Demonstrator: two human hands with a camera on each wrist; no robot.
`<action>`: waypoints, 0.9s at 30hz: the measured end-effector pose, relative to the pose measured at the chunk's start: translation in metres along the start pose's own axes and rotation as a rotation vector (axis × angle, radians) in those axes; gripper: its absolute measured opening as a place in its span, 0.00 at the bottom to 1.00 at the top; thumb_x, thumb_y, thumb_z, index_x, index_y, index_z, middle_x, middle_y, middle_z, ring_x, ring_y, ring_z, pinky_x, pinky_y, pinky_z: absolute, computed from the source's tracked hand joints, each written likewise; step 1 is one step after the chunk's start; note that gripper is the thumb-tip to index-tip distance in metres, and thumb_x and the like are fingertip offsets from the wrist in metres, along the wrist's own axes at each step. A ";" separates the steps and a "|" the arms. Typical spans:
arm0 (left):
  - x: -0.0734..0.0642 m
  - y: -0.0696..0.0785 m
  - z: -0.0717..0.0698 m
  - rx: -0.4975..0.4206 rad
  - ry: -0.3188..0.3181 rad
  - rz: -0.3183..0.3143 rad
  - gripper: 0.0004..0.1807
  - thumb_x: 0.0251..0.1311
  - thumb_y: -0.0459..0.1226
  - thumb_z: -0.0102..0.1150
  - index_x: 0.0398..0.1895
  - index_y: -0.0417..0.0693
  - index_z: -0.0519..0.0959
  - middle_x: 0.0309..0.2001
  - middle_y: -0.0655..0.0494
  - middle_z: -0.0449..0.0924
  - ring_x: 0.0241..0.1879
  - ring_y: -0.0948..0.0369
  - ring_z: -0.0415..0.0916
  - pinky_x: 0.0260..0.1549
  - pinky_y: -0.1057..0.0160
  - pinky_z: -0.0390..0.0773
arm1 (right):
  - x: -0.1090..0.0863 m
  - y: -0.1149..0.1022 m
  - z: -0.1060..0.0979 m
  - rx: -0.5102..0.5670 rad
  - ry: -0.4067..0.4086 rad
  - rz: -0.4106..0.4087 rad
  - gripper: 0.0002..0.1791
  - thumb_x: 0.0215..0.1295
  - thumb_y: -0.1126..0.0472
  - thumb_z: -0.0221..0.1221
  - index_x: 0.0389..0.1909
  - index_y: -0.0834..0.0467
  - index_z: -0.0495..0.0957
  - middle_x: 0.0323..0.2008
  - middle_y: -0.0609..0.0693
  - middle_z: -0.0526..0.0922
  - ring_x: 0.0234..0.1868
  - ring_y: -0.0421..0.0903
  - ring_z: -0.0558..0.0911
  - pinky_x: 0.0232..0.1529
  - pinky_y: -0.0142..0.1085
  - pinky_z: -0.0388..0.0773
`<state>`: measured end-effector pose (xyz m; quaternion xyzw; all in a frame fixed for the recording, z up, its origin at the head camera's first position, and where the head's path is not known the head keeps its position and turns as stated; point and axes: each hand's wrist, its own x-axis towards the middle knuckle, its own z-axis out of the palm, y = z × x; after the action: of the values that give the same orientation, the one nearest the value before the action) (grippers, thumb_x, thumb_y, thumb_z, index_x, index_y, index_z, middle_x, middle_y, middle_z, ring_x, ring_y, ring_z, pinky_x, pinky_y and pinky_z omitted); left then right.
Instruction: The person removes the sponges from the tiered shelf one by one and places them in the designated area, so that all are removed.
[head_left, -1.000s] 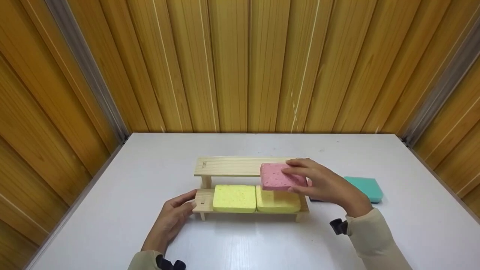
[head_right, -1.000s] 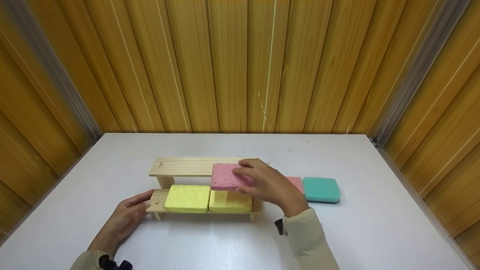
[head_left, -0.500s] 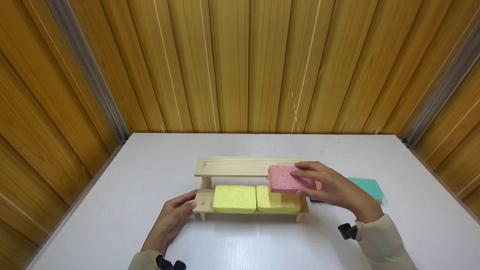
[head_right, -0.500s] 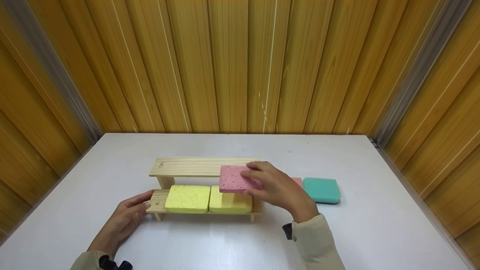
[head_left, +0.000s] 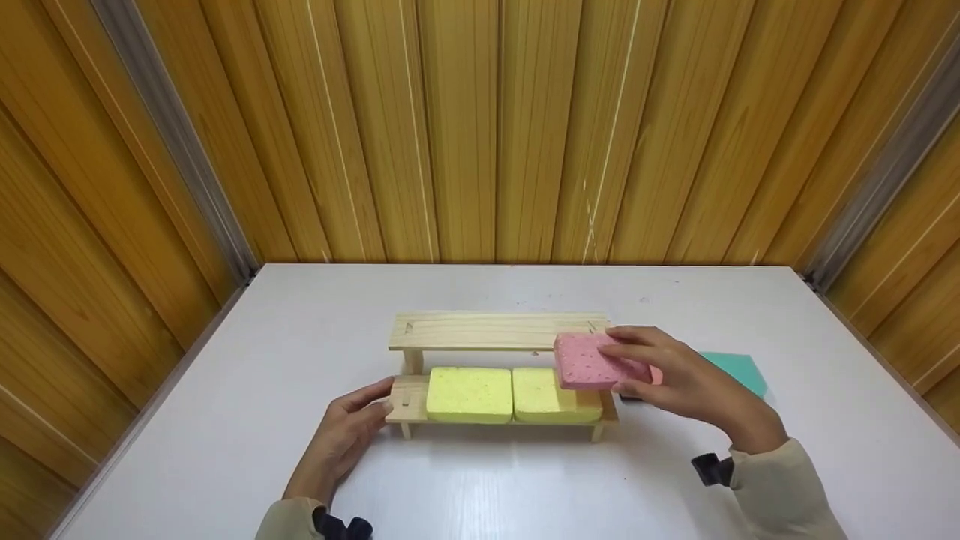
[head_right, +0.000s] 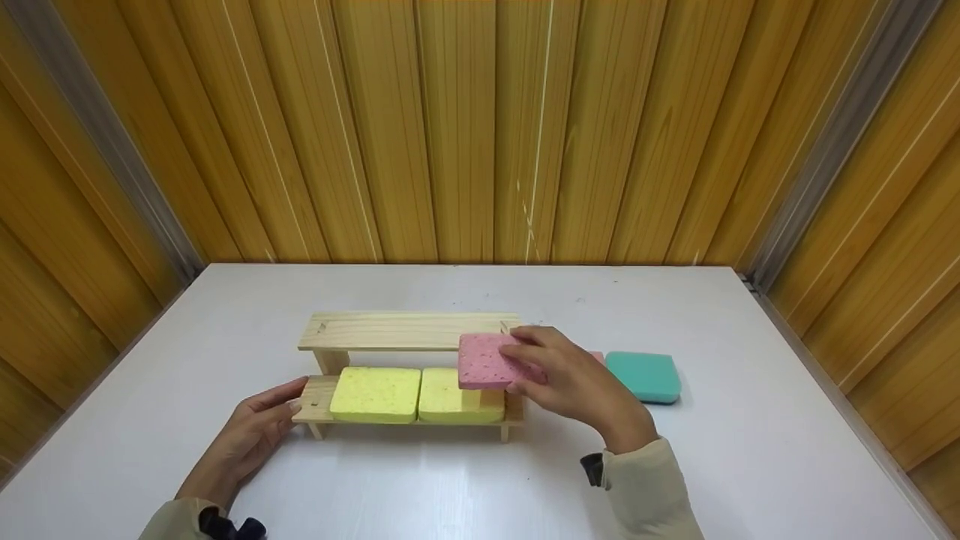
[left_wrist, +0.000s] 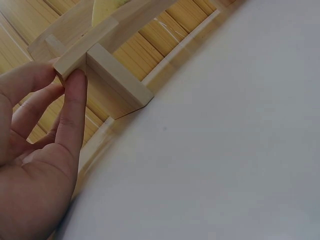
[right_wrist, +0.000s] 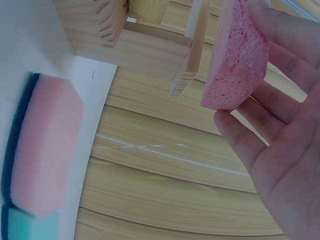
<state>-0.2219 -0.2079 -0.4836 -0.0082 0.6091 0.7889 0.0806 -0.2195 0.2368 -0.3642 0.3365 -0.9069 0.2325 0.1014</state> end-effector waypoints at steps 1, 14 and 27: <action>0.000 0.000 0.000 -0.002 0.001 0.001 0.30 0.59 0.27 0.57 0.66 0.33 0.65 0.67 0.40 0.64 0.57 0.57 0.76 0.56 0.64 0.78 | -0.001 0.001 0.000 -0.004 0.009 -0.003 0.27 0.55 0.61 0.68 0.59 0.55 0.77 0.62 0.56 0.74 0.62 0.57 0.73 0.58 0.51 0.76; 0.002 -0.001 -0.001 0.018 0.028 0.002 0.30 0.58 0.27 0.59 0.65 0.34 0.67 0.67 0.40 0.65 0.56 0.58 0.76 0.55 0.64 0.79 | -0.017 0.012 0.002 0.012 0.032 0.051 0.26 0.56 0.56 0.68 0.57 0.52 0.78 0.60 0.54 0.75 0.61 0.56 0.75 0.58 0.48 0.77; 0.002 -0.002 -0.001 0.005 0.024 0.000 0.29 0.58 0.27 0.60 0.65 0.34 0.67 0.65 0.42 0.68 0.55 0.58 0.77 0.54 0.65 0.79 | -0.029 0.021 0.004 -0.037 0.082 -0.004 0.27 0.52 0.63 0.70 0.57 0.54 0.79 0.60 0.55 0.76 0.58 0.56 0.76 0.55 0.27 0.77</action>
<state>-0.2239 -0.2082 -0.4855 -0.0177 0.6119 0.7873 0.0732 -0.2115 0.2649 -0.3846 0.3266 -0.9054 0.2291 0.1451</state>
